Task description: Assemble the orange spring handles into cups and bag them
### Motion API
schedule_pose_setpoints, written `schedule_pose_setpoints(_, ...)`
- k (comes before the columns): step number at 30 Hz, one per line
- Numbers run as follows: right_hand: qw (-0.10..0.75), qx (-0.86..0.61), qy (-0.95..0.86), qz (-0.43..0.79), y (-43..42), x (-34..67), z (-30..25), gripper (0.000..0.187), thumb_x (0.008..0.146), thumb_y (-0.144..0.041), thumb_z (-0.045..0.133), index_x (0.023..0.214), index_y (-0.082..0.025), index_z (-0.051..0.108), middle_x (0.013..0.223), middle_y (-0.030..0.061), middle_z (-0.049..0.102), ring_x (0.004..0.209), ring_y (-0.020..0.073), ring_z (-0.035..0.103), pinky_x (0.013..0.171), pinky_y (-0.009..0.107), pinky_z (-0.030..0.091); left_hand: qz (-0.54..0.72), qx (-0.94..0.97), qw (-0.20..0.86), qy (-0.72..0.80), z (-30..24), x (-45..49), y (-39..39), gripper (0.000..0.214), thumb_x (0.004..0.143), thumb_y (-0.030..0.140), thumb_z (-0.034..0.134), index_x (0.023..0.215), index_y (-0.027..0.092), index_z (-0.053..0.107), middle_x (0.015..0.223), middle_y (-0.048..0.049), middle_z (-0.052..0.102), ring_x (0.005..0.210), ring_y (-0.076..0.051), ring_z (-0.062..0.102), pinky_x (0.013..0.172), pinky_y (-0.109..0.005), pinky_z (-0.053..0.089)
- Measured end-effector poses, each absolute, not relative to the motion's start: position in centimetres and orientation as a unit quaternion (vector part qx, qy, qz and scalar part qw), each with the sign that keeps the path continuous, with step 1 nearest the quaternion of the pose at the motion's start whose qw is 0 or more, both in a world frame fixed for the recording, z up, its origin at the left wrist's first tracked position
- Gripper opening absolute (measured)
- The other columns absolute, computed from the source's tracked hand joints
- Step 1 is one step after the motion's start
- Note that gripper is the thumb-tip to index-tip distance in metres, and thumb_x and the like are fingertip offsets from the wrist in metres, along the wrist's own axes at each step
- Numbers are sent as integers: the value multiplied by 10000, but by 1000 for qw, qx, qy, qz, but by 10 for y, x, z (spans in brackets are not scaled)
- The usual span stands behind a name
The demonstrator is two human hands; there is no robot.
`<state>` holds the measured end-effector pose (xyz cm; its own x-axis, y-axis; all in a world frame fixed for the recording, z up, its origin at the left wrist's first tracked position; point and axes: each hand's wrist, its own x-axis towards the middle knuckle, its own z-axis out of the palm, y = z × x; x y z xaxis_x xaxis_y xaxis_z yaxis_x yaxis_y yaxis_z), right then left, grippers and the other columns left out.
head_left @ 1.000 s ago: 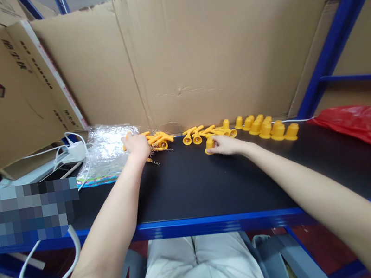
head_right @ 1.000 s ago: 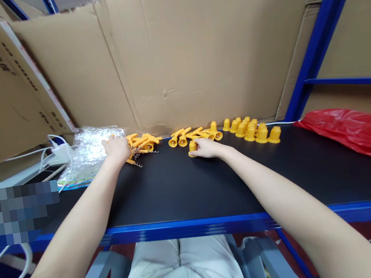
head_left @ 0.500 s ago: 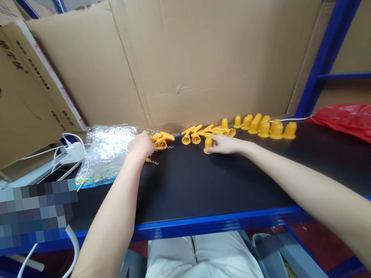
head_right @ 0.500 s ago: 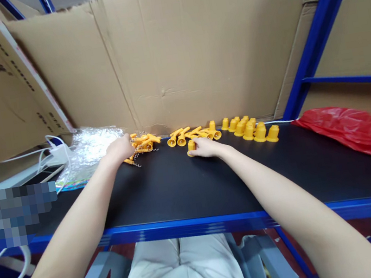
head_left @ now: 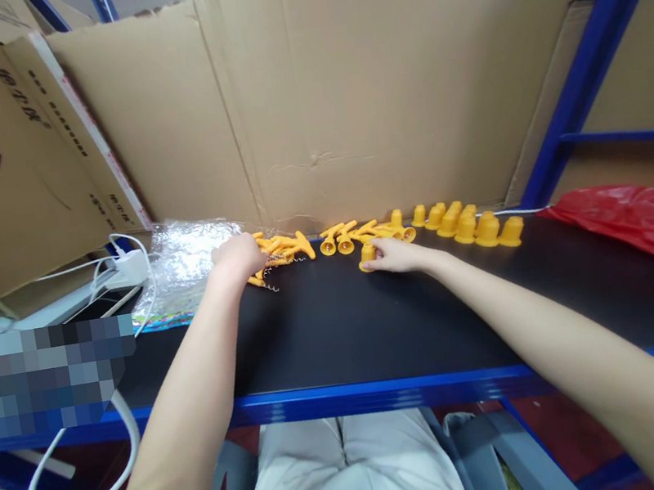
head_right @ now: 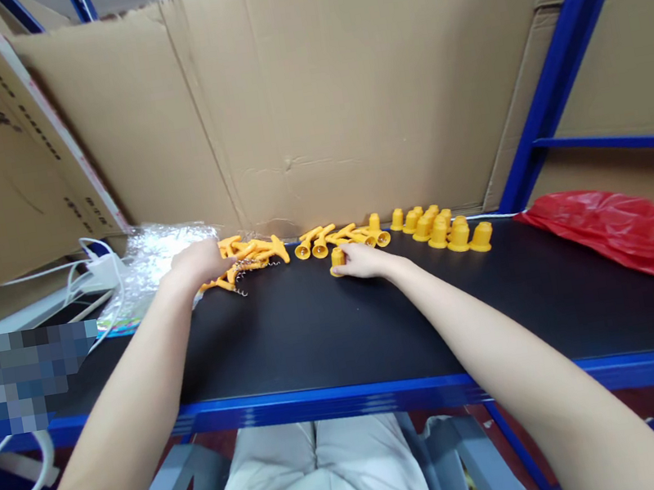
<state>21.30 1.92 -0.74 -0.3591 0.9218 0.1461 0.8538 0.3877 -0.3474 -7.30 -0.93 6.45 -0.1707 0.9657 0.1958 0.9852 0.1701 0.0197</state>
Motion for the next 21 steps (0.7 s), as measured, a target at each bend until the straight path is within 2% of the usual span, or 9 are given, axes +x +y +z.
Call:
schedule_pose_setpoints(4, 157, -546, -816, 107, 19, 213, -7, 241, 730, -391, 579, 784, -180, 478, 694, 19, 540, 647, 165, 526, 568, 277, 370, -76, -636, 50, -766, 68, -75, -12, 303, 735, 397, 545, 922, 177, 636, 834, -141, 668, 894, -293, 607, 760, -380, 460)
schedule_pose_setpoints(12, 155, -549, -814, 108, 20, 214, -7, 234, 734, -390, 580, 779, -183, 481, 702, 22, 548, 649, 167, 531, 569, 281, 379, -96, -615, 110, -775, 67, -73, -8, 267, 759, 235, 503, 985, 147, 616, 999, -160, 638, 955, -283, 585, 833, -406, 429)
schedule_pose_setpoints(21, 155, -550, -814, 105, 18, 212, -6, 234, 736, -383, 580, 769, -180, 470, 690, 18, 535, 626, 151, 510, 561, 270, 361, -190, -635, 94, -742, 66, -81, -6, 242, 774, 260, 492, 965, 186, 621, 1003, -130, 633, 952, -282, 575, 793, -401, 438)
